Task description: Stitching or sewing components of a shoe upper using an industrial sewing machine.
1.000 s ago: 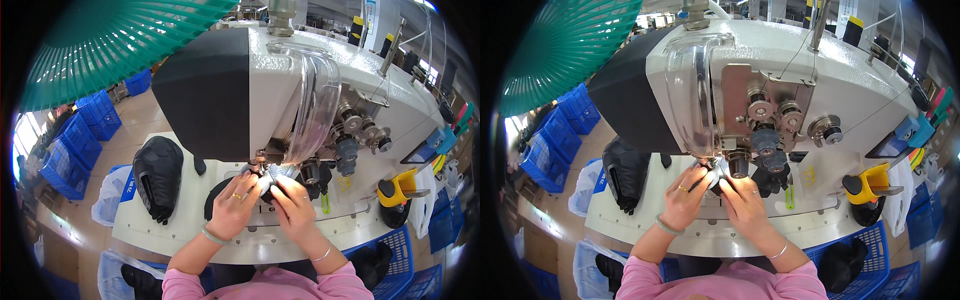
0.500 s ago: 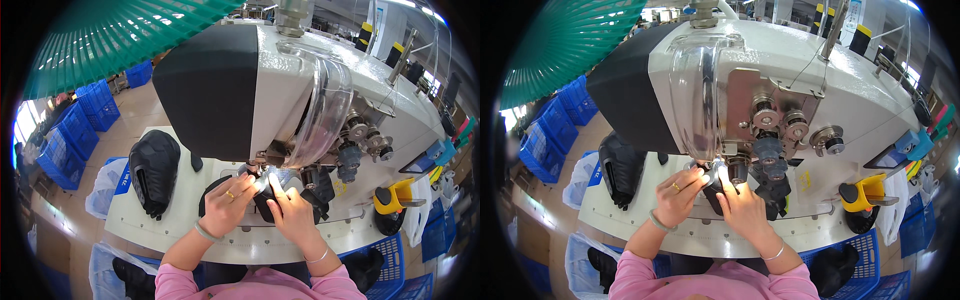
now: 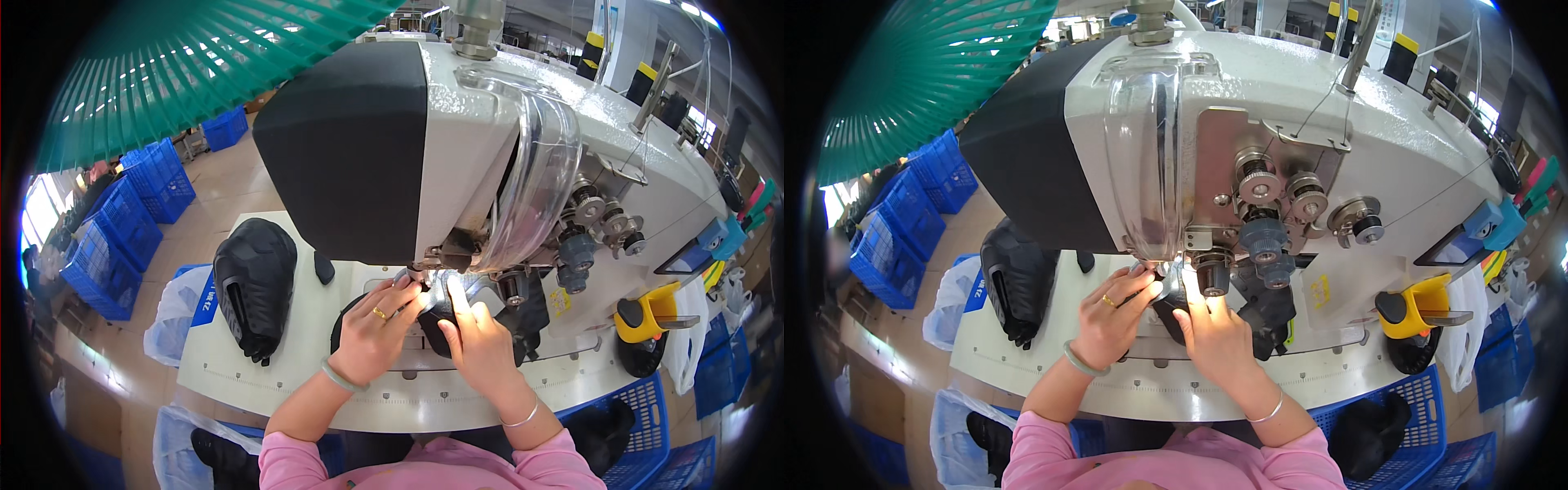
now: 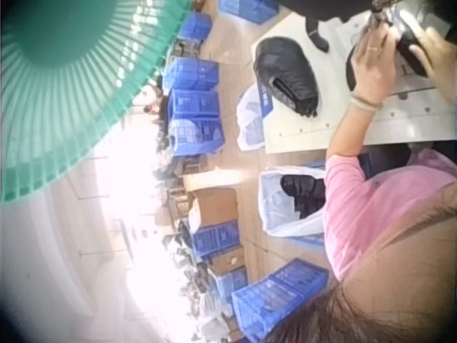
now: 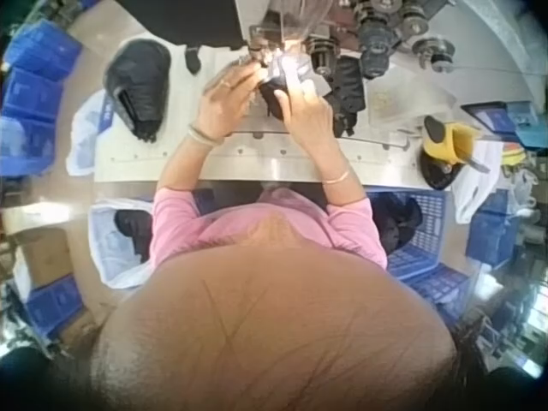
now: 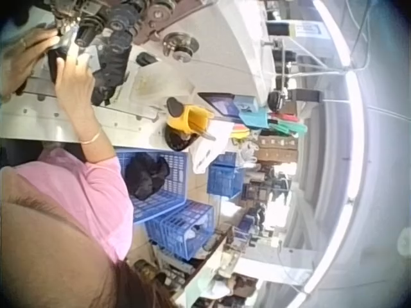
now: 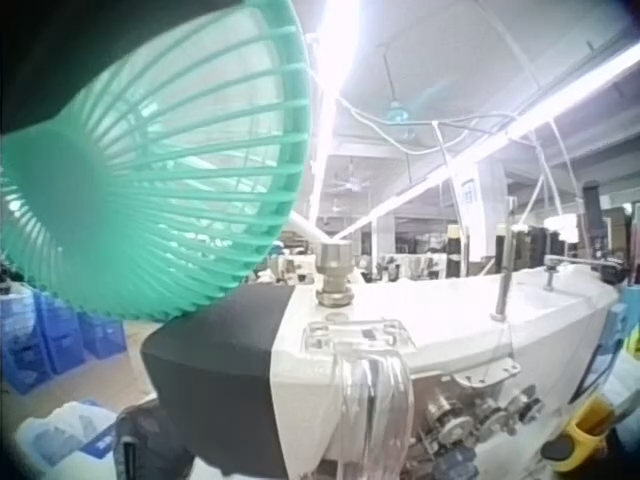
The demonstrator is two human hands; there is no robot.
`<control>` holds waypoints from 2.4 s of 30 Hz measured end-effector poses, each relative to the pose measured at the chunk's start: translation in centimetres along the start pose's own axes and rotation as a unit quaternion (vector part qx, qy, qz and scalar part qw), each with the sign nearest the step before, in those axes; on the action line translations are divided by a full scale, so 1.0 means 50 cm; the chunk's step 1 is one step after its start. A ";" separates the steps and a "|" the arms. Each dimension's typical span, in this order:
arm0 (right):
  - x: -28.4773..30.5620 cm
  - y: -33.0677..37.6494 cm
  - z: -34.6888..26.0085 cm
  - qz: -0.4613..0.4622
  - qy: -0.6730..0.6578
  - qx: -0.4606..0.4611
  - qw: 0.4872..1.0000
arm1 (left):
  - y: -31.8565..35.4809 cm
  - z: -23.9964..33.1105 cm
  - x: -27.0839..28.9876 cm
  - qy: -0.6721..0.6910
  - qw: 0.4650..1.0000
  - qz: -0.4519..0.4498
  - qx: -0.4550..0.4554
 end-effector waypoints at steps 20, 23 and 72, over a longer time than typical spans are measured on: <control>0.002 -0.004 -0.004 0.026 0.072 -0.006 0.997 | -0.015 0.002 0.010 0.024 0.999 0.029 -0.002; -0.008 -0.006 -0.010 0.022 0.082 -0.022 0.996 | -0.001 -0.015 0.004 0.036 0.999 0.037 0.008; 0.051 -0.035 -0.040 0.091 0.039 0.119 0.988 | 0.057 -0.218 -0.138 0.439 0.820 0.010 0.368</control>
Point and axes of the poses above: each hand's wrist, its own y-axis away from the middle knuckle, its own x-axis out of the back of the hand, z = x × y, the point moved 10 cm from there along -y, towards the middle knuckle, and after that the axes turned 9 degrees about -x, right-handed, at the moved point
